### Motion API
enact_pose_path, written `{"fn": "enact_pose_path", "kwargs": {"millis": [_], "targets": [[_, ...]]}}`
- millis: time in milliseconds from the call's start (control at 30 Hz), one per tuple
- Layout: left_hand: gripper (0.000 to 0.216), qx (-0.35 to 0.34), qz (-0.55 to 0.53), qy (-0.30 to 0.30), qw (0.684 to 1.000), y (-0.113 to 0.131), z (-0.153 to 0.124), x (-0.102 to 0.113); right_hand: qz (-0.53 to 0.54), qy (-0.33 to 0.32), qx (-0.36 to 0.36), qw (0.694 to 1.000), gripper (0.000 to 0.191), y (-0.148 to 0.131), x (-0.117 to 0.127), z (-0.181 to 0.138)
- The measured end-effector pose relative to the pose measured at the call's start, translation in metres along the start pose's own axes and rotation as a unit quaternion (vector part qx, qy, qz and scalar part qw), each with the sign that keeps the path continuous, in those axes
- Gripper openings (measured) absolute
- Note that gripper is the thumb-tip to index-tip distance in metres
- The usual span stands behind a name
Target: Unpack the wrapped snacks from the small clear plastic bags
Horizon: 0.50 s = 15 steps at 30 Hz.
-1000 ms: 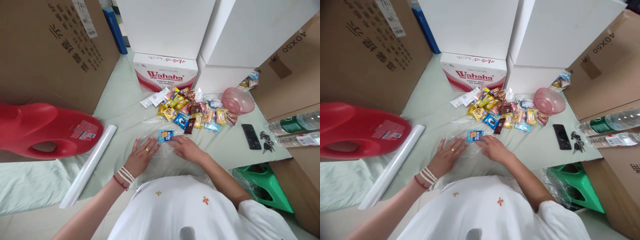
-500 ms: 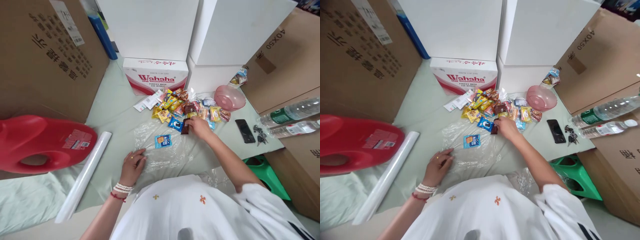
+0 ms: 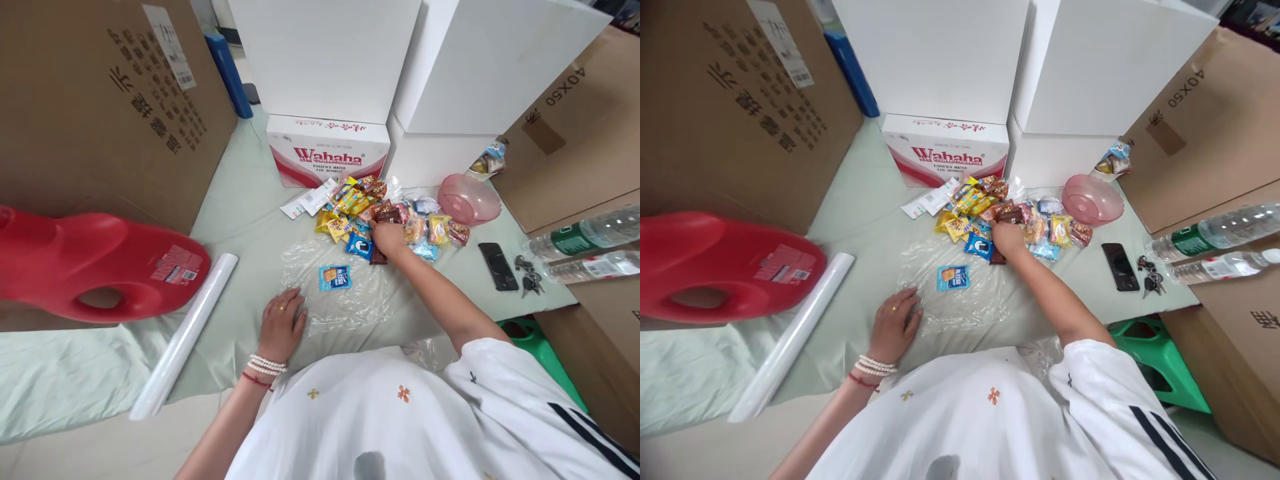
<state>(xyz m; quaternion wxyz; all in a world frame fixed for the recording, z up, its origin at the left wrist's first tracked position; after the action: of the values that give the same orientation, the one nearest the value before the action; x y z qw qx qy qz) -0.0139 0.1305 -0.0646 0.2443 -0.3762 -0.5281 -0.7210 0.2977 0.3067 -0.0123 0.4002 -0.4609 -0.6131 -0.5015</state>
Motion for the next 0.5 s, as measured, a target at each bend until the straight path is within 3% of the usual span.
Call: {"fn": "enact_pose_path", "kwargs": {"millis": [233, 367, 500], "targets": [[0.043, 0.022, 0.049, -0.014, 0.998, 0.006, -0.006, 0.002, 0.01, 0.005, -0.062, 0.998, 0.044, -0.004, 0.0, -0.002], [0.05, 0.028, 0.052, -0.068, 0.996, 0.009, -0.009, 0.0, 0.037, 0.005, -0.118, 0.992, 0.051, -0.004, 0.002, 0.004], [0.052, 0.025, 0.051, -0.083, 0.995, 0.009, -0.01, 0.002, 0.036, -0.011, -0.078, 0.996, 0.041, -0.01, 0.003, 0.012]]}}
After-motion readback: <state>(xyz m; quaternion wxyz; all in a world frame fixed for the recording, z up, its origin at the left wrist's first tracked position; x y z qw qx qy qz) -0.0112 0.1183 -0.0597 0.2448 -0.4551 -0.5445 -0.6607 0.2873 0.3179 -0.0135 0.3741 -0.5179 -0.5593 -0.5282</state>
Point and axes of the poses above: each hand's wrist, its own z-axis towards the middle knuckle, its own x-axis out of the back of the hand, y = z × x, the point moved 6 cm from there along z, towards the middle knuckle, and after that the axes turned 10 degrees about -z, right-handed, at the moved point
